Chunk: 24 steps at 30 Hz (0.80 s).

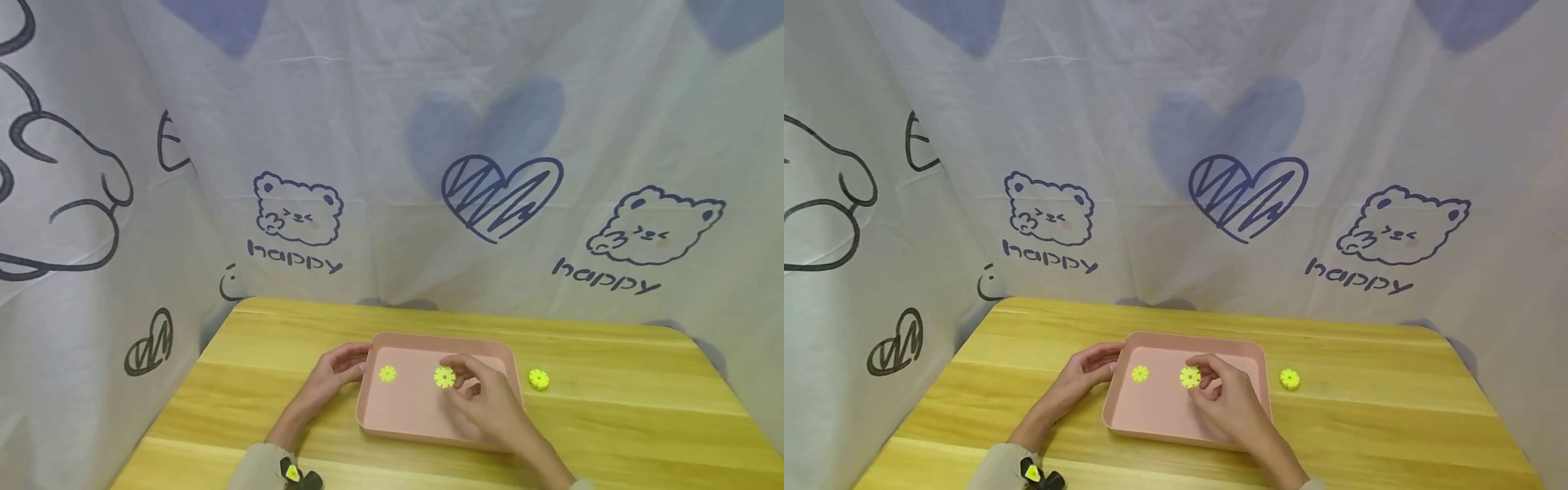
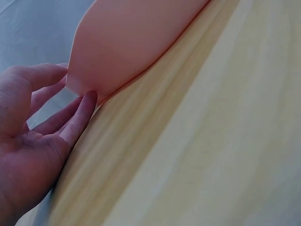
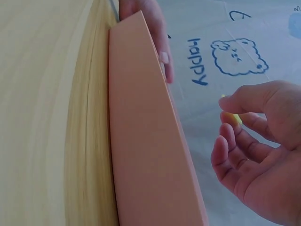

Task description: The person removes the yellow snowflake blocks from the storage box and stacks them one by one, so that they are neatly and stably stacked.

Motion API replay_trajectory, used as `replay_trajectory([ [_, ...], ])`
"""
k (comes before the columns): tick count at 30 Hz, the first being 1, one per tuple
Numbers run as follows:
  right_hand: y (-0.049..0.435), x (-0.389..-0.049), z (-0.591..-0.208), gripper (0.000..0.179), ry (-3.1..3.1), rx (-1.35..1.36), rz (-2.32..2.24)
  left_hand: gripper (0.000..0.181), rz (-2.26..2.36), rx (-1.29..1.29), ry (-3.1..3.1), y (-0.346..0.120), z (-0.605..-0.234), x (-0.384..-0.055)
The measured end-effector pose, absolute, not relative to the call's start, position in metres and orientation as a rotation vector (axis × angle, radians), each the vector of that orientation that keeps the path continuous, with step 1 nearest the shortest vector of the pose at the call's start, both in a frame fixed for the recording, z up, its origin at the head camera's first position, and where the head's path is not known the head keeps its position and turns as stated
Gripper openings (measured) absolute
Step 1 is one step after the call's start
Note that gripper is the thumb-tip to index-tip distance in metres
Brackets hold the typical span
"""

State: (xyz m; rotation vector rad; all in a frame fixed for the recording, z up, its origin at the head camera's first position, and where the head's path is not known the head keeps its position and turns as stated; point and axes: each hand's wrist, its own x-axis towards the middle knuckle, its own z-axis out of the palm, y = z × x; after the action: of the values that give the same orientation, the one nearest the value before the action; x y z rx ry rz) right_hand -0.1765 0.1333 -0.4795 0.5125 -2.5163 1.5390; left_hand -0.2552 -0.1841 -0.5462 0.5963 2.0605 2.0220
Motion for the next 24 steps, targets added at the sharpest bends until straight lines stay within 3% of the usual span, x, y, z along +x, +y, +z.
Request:
replay_trajectory([
  [24, 0.219, -0.174, -0.472, 0.039, -2.455, 0.337, 1.301, 0.044, 2.042, 0.579, 2.058, -0.185, -0.546, -0.253],
])
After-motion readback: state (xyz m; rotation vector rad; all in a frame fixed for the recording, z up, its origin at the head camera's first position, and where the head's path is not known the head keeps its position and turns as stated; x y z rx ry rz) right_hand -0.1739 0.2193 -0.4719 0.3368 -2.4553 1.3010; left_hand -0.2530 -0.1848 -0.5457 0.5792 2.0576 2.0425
